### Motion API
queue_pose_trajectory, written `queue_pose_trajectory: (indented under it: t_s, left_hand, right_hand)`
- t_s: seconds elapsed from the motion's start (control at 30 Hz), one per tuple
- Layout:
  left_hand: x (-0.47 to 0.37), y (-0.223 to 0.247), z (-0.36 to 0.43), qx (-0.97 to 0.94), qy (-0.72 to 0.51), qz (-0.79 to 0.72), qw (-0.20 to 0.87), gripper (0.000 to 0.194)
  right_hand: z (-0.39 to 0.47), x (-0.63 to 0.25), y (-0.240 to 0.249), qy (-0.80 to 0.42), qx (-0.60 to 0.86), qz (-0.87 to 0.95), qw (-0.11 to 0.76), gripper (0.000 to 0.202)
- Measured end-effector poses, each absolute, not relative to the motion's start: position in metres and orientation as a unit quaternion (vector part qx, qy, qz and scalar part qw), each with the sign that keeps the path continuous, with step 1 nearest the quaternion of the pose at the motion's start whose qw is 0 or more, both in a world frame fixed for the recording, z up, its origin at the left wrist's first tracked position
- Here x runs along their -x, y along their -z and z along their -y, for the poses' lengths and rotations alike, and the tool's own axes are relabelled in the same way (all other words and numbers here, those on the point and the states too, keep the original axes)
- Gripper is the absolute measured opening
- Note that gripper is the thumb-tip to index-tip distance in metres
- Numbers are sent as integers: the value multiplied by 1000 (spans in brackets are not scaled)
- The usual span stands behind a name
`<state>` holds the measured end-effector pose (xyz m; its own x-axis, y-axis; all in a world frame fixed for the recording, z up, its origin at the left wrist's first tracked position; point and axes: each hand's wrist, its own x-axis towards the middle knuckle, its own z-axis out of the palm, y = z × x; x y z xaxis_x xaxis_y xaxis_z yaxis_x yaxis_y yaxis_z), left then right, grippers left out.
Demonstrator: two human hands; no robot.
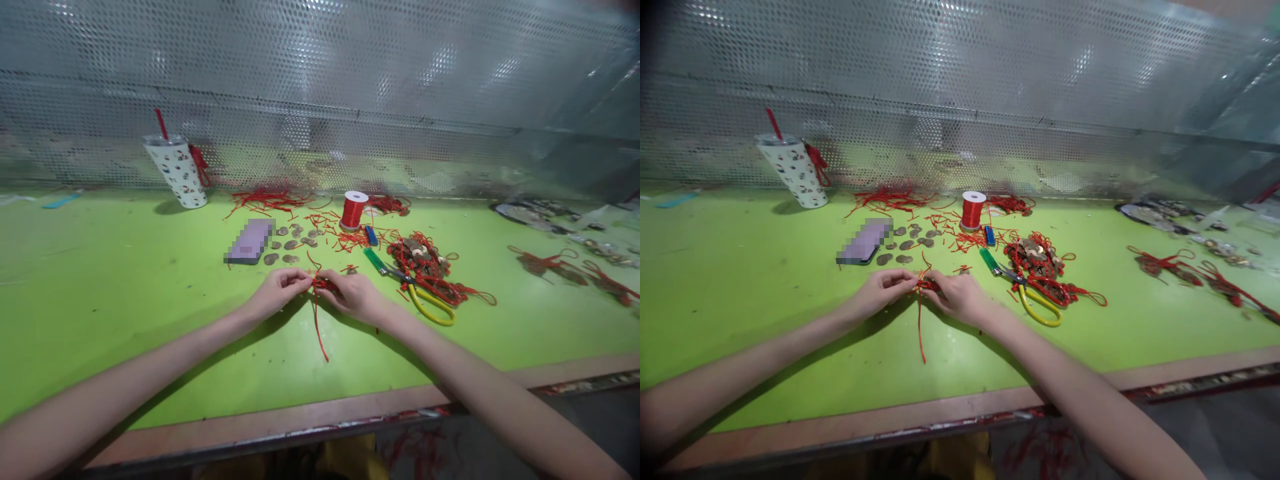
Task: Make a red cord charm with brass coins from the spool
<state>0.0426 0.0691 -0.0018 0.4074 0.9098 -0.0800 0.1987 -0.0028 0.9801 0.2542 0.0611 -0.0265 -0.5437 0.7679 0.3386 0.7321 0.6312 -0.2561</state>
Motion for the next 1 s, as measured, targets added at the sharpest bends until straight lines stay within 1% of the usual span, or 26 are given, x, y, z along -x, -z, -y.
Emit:
queue_pose_trajectory:
  t_s: [0.23, 0.43, 0.63, 0.77, 0.87, 1.0]
  left_hand:
    - [-42, 0, -70, -639, -307, -432, 558, 33]
    - [-44, 5, -66, -632, -334, -426, 555, 32]
    - [-50, 5, -64, -620, -366, -410, 560, 26]
    - [-50, 3, -64, -623, -371, -428, 539, 22]
    - [-49, 4, -63, -620, -371, -442, 532, 22]
    - [-48, 4, -62, -618, -374, -440, 535, 25]
  right_hand:
    - [-60, -254, 25, -72, 419, 878, 218, 28]
    - [-59, -254, 12, -86, 372, 885, 266, 29]
    - [-57, -257, 5, -218, 346, 852, 328, 35]
    - [-54, -256, 4, -253, 333, 829, 373, 34]
    - [-53, -255, 0, -266, 326, 817, 395, 39]
    - [-52, -255, -3, -285, 349, 803, 389, 49]
